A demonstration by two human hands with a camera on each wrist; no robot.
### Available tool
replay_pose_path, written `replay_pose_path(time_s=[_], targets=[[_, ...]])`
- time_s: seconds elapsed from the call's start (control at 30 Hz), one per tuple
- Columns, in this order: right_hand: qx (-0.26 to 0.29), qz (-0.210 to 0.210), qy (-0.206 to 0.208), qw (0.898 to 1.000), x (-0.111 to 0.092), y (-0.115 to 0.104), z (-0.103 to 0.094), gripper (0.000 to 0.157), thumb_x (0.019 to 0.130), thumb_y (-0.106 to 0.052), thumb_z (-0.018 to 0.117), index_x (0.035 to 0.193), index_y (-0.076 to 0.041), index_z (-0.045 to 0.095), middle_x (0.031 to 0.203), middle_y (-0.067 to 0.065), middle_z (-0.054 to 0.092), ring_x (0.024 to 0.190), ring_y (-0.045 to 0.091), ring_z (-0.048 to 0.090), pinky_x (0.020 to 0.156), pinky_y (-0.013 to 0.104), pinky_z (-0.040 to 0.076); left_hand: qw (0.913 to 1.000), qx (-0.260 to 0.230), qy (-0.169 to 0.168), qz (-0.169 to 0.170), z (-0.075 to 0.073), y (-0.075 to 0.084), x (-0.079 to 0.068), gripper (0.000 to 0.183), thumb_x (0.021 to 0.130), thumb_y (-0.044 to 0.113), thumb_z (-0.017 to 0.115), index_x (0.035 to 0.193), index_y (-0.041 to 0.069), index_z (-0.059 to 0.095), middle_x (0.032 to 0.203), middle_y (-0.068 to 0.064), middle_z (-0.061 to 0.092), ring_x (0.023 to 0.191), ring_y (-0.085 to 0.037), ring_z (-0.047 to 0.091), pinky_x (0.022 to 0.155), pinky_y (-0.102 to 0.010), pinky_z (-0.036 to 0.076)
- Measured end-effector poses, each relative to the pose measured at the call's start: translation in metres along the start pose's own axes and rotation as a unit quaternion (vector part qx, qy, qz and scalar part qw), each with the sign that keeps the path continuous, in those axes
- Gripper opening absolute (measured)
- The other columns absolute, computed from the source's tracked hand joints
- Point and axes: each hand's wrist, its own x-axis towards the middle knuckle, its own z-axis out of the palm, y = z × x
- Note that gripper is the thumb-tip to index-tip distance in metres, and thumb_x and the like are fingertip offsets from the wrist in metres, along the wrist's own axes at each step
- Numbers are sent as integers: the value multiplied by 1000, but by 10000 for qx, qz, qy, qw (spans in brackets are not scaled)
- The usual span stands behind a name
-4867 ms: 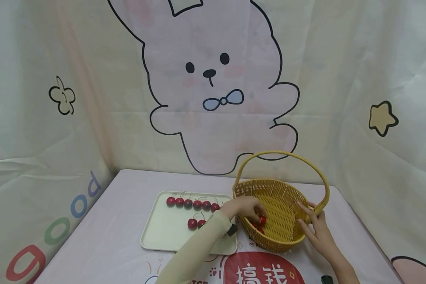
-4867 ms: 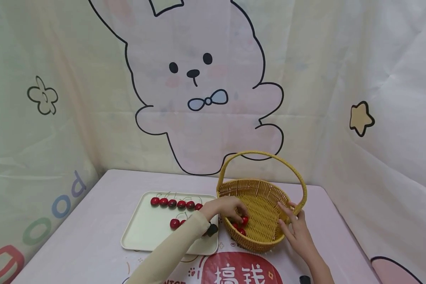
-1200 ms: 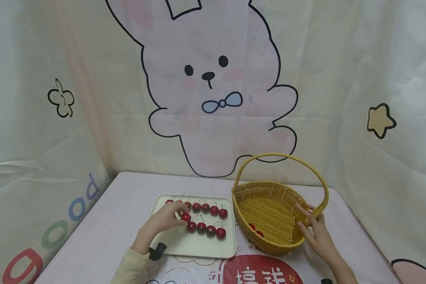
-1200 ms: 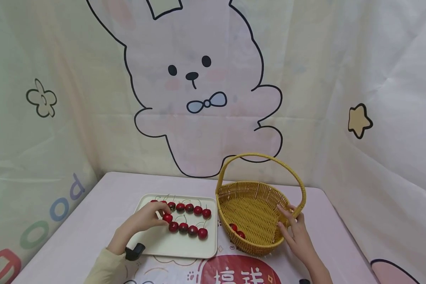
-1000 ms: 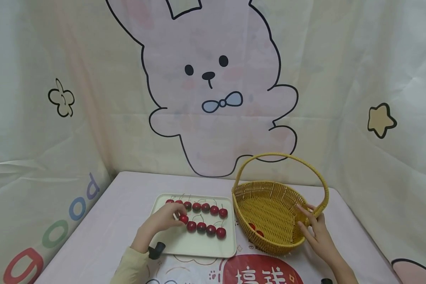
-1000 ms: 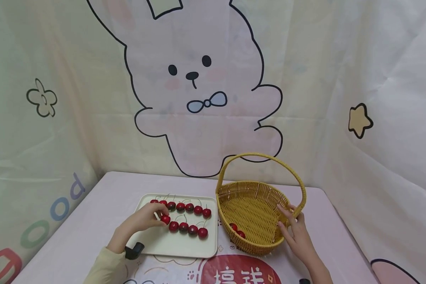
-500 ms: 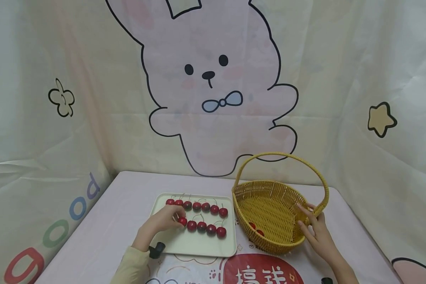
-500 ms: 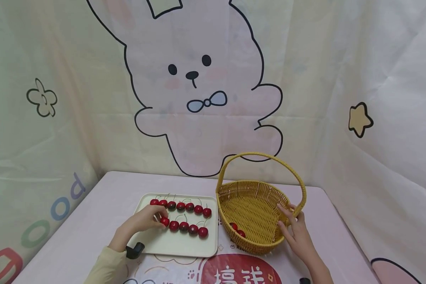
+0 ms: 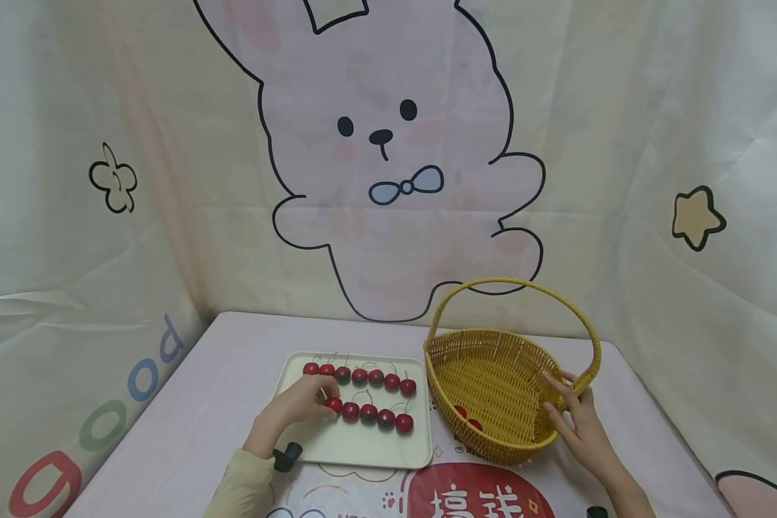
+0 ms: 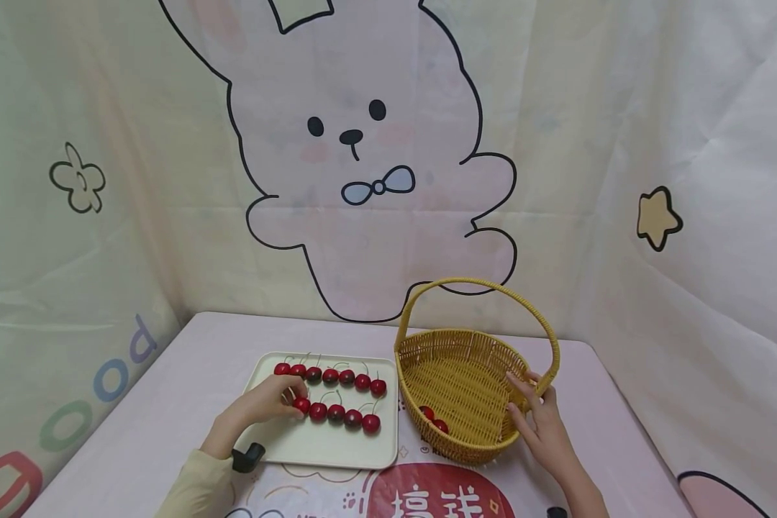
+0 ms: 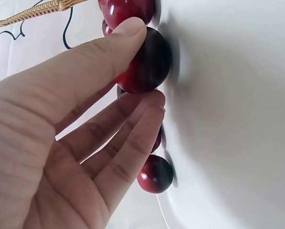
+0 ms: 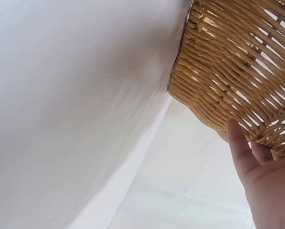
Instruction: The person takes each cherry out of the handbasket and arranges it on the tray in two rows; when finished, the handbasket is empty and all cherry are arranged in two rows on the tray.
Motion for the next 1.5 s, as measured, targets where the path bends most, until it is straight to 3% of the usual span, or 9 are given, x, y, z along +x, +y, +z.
replay_pose_path(time_s=[0.47, 0.7, 0.97, 1.27, 1.5], targets=[[55, -36, 28, 10000, -1, 2, 0, 56, 87, -4, 61, 138, -15, 42, 136, 24, 25, 111, 31, 36, 75, 12, 36, 9999, 111, 34, 34, -1, 5, -1, 27, 68, 8, 80, 90, 6, 63, 80, -4, 60, 66, -13, 53, 56, -23, 44], [72, -67, 53, 9999, -2, 3, -1, 56, 87, -3, 61, 139, -15, 42, 136, 25, 25, 109, 27, 36, 75, 9, 35, 9997, 87, 105, 194, -3, 8, 0, 27, 71, 10, 78, 93, 4, 65, 87, -4, 63, 76, -20, 58, 63, -24, 46], [54, -55, 45, 10000, -2, 3, -2, 56, 87, -4, 61, 138, -15, 42, 136, 24, 26, 109, 28, 37, 75, 10, 36, 9982, 10, 192, 566, 0, 18, 4, 30, 75, 15, 76, 100, 3, 64, 95, -8, 64, 83, -22, 59, 71, -33, 50], [16, -100, 79, 9999, -1, 2, 0, 55, 86, -3, 61, 137, -14, 44, 135, 24, 26, 110, 29, 37, 75, 12, 37, 9919, -188, 504, 1150, 19, 40, 13, 27, 80, 16, 72, 102, 4, 63, 100, -11, 64, 88, -27, 58, 78, -38, 50], [21, -44, 45, 10000, -1, 2, 1, 55, 87, -5, 61, 138, -15, 43, 136, 23, 26, 112, 30, 37, 75, 15, 40, 9840, -108, 650, 1656, 38, 57, 25, 24, 82, 18, 71, 102, 9, 63, 99, -7, 65, 86, -23, 60, 77, -31, 50]])
